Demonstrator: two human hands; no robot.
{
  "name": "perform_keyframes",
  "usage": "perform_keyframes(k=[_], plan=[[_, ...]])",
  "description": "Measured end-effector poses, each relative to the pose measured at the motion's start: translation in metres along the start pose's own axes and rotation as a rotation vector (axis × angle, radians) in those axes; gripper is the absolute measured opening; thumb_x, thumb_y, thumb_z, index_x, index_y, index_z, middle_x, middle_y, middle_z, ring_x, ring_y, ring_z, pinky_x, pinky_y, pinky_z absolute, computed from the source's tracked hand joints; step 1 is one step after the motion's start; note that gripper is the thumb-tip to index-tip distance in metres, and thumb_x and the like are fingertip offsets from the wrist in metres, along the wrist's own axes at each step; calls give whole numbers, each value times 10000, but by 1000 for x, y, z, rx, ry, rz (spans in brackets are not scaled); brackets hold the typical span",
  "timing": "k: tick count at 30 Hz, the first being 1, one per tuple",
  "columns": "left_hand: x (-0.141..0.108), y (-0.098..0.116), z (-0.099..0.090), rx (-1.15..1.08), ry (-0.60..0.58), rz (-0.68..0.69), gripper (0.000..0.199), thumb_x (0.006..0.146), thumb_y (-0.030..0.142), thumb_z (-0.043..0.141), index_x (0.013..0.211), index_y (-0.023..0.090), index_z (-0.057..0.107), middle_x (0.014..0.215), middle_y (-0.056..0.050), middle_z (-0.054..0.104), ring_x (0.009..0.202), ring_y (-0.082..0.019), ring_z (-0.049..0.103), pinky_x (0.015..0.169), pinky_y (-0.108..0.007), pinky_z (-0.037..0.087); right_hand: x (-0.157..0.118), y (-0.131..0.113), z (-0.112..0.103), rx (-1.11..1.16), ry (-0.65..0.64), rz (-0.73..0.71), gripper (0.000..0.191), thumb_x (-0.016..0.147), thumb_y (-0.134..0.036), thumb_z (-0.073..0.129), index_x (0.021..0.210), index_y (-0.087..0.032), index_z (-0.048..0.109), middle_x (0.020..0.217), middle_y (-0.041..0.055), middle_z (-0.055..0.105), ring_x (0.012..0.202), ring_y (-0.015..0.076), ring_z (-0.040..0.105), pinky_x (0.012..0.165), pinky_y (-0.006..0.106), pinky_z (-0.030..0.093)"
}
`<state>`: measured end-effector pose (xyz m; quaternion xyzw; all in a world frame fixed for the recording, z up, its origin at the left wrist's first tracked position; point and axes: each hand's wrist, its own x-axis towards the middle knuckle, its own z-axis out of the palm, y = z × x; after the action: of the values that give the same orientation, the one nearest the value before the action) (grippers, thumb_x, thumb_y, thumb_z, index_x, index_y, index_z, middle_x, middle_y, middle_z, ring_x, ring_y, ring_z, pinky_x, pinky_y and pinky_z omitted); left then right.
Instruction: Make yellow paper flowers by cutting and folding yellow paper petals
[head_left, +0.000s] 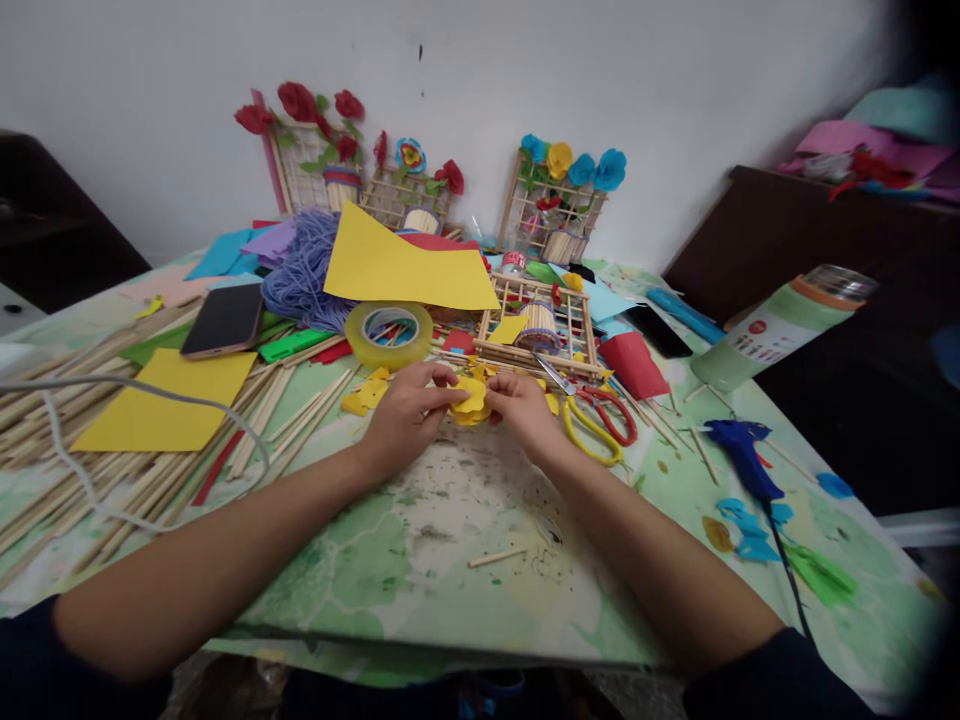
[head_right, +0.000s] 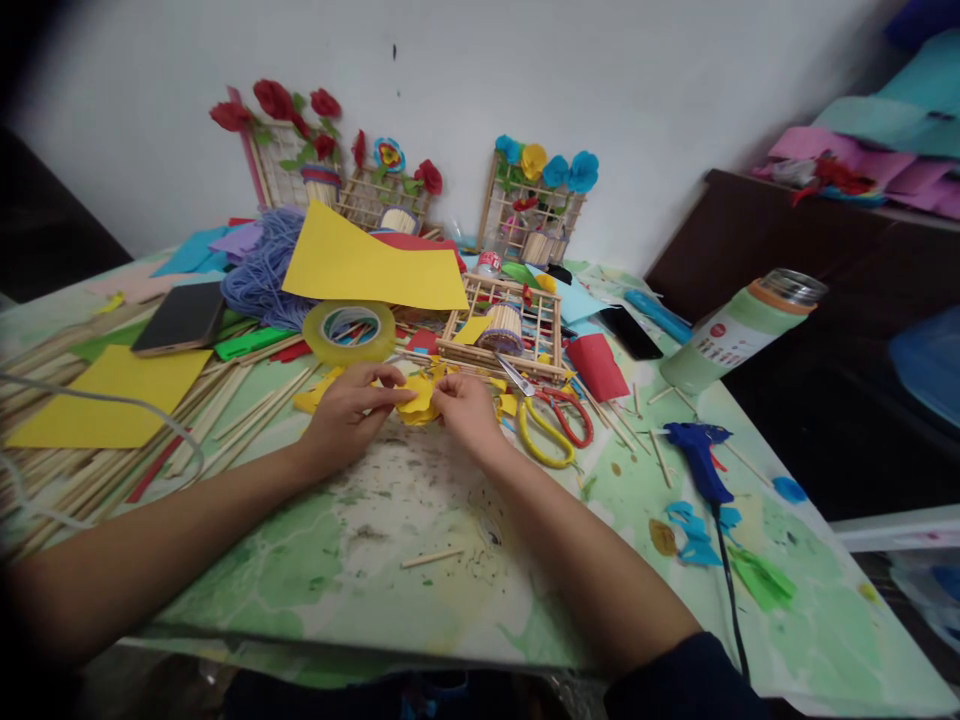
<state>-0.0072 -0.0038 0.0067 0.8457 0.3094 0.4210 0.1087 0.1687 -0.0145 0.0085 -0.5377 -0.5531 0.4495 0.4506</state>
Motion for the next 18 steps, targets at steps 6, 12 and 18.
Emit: perform_keyframes(k=[6,12,18], plan=[[-1,-1,2,31,-57,-17,283,828,120,466,922,225,712,1064,-75,567,941,-185,527,848,-363,429,-1,-3,-2,88,30,1,145,684,-301,554,627,-168,538,569,-25,516,475,92,460,468,220,399],[0,0,2,3,-84,-22,323,816,82,451,958,222,705,1145,-80,537,1008,-201,509,903,-396,406,-2,-4,-1,101,12,-51,263,720,-417,565,629,-173,531,580,-18,518,488,92,458,464,212,394],[1,2,2,-304,100,-185,216,791,182,549,980,199,654,1108,-76,537,1043,-213,523,903,-369,426,2,0,-2,-53,64,-131,104,678,-266,587,681,-169,549,622,-16,557,538,101,495,500,208,385]])
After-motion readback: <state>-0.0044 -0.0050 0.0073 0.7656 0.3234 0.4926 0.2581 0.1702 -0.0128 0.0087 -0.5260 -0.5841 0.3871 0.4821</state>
